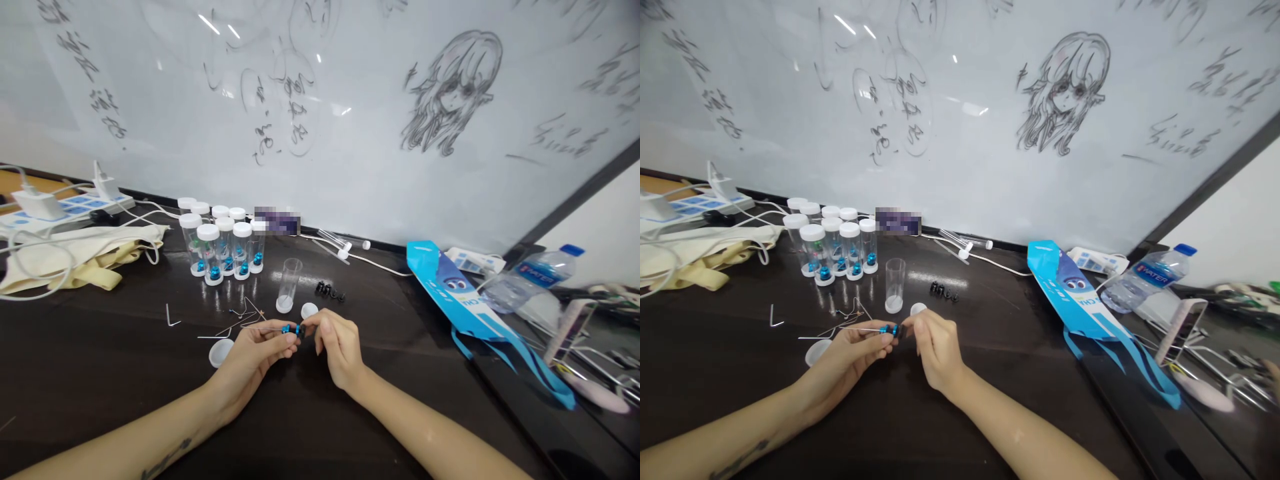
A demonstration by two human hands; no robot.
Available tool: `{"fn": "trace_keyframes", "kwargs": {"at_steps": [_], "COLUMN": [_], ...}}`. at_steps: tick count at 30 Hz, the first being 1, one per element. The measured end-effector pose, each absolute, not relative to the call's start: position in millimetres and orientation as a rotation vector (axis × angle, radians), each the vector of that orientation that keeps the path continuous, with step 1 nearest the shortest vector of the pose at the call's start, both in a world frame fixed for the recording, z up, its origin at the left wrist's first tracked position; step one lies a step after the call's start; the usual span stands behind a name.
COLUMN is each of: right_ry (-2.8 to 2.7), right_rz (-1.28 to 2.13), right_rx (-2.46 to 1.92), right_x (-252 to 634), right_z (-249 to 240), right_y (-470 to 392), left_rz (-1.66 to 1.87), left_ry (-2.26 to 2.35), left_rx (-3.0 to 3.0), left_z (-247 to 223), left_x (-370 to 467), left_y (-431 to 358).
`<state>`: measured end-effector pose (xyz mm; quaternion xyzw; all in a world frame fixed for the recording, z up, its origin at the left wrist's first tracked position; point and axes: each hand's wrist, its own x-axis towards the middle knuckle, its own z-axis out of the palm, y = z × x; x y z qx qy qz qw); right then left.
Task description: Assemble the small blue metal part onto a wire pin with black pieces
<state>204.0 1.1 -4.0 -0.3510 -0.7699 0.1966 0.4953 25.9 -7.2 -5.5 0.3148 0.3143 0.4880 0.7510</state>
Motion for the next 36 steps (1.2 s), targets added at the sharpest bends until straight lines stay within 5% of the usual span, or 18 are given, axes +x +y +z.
{"fn": "trace_keyframes", "kwargs": {"at_steps": [36], "right_ry": [-1.856], "right_rz": [0.461], "right_rx": [-0.855], "right_x": [204.4], "right_z": [-3.1], "right_y": [0.9], "left_rz": [1.061], "left_ry": [0.685], "left_rx": [0.687], "left_z": [-4.5], "left_x": [25.4], "left_y": [-7.4]}}
